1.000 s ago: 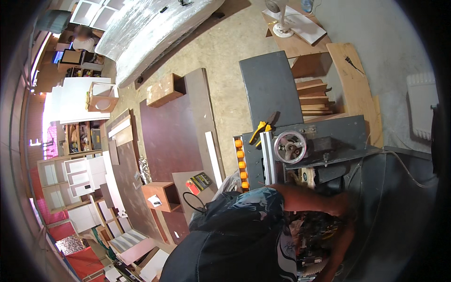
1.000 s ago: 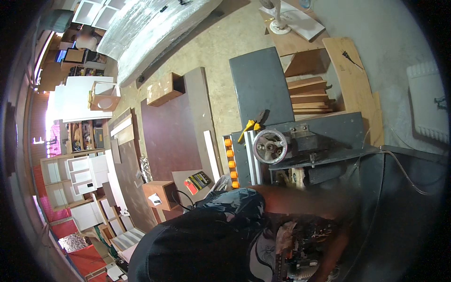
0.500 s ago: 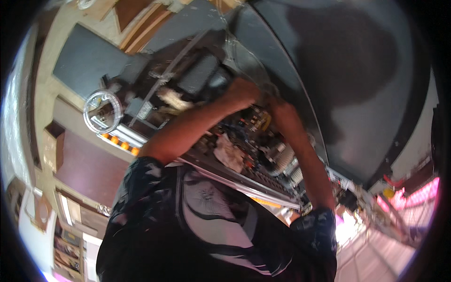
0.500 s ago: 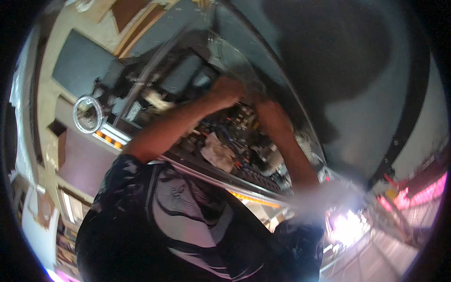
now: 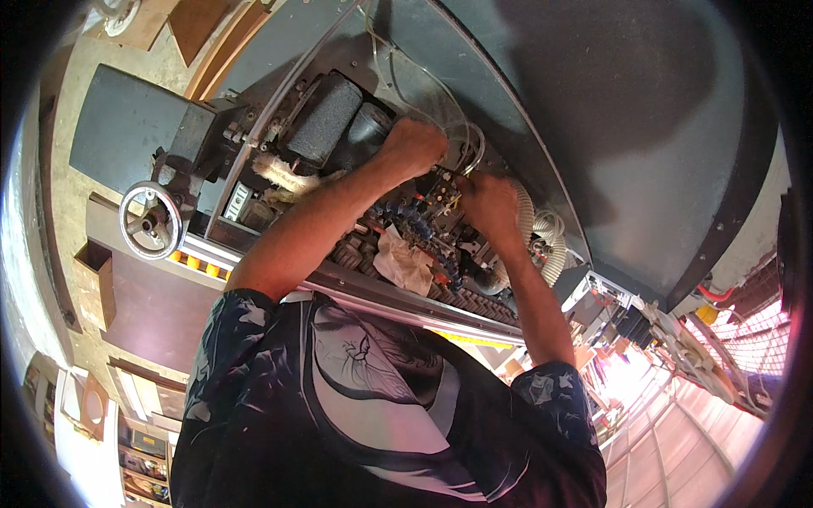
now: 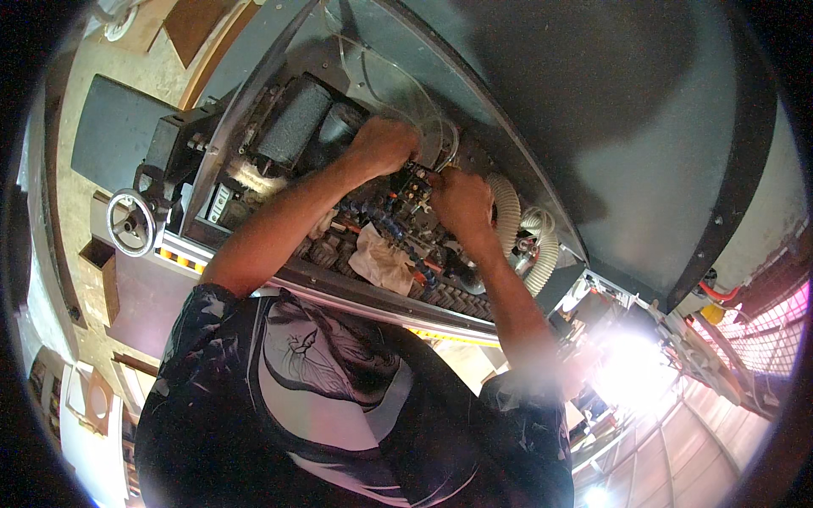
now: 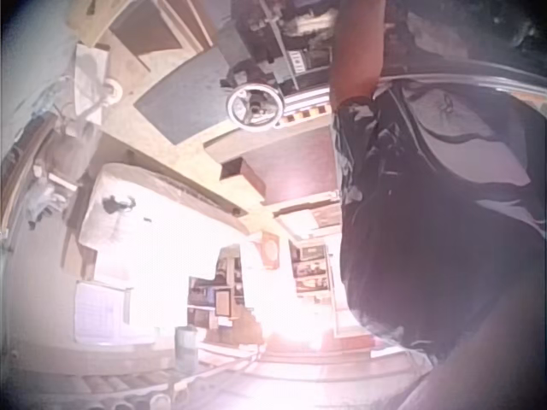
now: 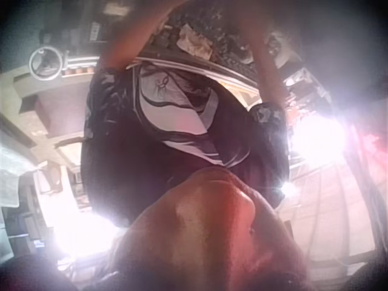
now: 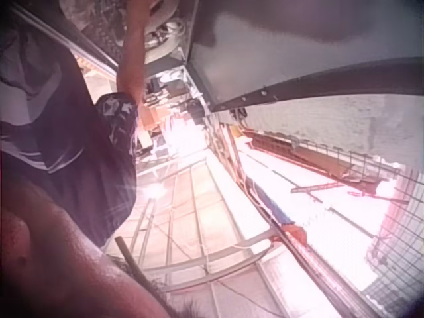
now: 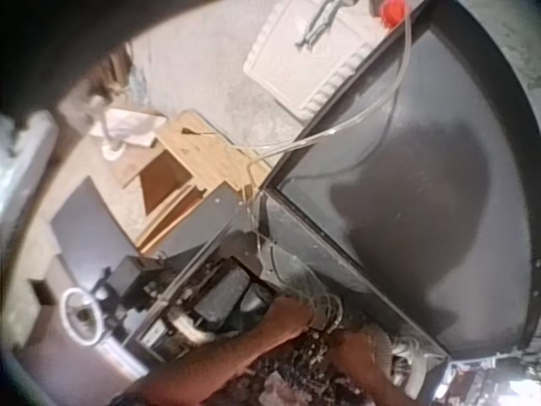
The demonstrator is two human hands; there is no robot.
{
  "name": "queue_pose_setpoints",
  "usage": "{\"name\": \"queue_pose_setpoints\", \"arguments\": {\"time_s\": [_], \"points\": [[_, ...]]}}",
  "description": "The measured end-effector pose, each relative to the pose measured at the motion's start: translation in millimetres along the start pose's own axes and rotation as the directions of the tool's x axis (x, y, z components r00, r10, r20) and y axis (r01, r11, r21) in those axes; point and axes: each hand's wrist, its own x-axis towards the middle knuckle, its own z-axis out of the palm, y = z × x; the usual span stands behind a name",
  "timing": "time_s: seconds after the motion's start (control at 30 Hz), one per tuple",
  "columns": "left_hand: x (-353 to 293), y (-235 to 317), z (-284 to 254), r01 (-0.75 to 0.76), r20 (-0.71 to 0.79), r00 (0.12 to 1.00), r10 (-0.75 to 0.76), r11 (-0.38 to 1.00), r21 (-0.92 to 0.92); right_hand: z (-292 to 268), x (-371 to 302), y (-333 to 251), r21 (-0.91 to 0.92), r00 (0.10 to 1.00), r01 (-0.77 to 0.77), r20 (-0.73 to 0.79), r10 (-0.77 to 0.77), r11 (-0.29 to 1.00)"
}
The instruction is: The person assembles a small electronic component, likely a solenoid valve, by attaching a flexible blue air hose and securing it with a metal clamp. They then connect a wire to the component and place the assembly into a larger machine.
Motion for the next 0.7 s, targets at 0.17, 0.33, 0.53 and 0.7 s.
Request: {"name": "queue_pose_setpoints", "arguments": {"time_s": [0.17,0.33,0.53,0.7], "points": [[2.2,1.6,-4.0,0.025,0.062,0.998,-0.025,1.0,0.001,5.4,-1.8,-0.9,0.11,0.997,-0.066,-0.023,0.069,0.992],[4.9,1.8,-7.4,0.051,0.129,0.99,-0.049,0.999,-0.011,-10.5,-10.5,-5.7,0.116,0.986,0.153,-0.079,-0.145,0.981],[2.0,3.1,-12.7,0.033,0.146,0.989,-0.031,0.999,-0.01,-19.5,-15.1,8.2,-0.031,0.931,0.362,0.052,-0.36,0.932],[0.7,1.4,-14.5,0.021,0.123,0.992,-0.02,1.0,-0.008,-22.4,-13.9,24.2,-0.057,0.869,0.489,0.116,-0.481,0.87]]}}
